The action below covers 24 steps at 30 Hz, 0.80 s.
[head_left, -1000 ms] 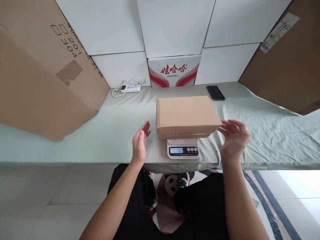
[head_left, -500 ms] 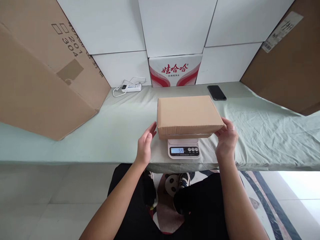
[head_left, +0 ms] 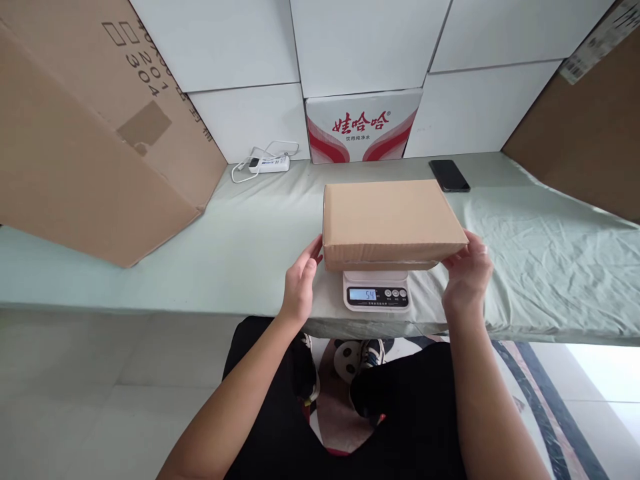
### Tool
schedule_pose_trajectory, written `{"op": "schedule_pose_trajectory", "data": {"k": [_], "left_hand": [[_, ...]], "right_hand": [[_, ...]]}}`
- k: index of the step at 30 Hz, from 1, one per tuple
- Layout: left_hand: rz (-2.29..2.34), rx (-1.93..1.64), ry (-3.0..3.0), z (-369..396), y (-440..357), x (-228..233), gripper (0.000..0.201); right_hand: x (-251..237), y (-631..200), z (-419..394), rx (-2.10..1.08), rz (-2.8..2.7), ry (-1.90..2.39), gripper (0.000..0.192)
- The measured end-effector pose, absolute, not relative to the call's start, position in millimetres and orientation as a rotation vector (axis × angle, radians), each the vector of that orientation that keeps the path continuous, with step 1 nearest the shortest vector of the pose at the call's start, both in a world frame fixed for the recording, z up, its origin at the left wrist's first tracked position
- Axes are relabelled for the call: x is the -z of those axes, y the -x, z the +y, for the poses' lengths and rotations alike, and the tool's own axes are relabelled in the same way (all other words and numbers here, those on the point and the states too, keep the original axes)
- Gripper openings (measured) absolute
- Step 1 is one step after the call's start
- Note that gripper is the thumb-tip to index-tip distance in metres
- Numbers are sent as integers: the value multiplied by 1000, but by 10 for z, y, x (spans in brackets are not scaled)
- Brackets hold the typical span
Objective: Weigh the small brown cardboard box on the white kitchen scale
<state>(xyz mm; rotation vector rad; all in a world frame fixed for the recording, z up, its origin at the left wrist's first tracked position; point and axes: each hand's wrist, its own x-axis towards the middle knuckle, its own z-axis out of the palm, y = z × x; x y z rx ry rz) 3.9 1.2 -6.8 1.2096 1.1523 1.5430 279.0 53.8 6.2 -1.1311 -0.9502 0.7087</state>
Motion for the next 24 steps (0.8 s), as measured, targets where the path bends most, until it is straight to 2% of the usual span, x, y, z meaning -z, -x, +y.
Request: {"op": "schedule_pose_trajectory", "data": {"k": [16, 24], "left_hand": [[1111, -1545, -1298, 42, 4, 39, 64], [1032, -1610, -1411, 572, 8, -395, 66]], "right_hand": [[-38, -2718, 550, -611, -1087, 1209, 68], [-419, -2573, 1118, -609, -1017, 1055, 65]]}}
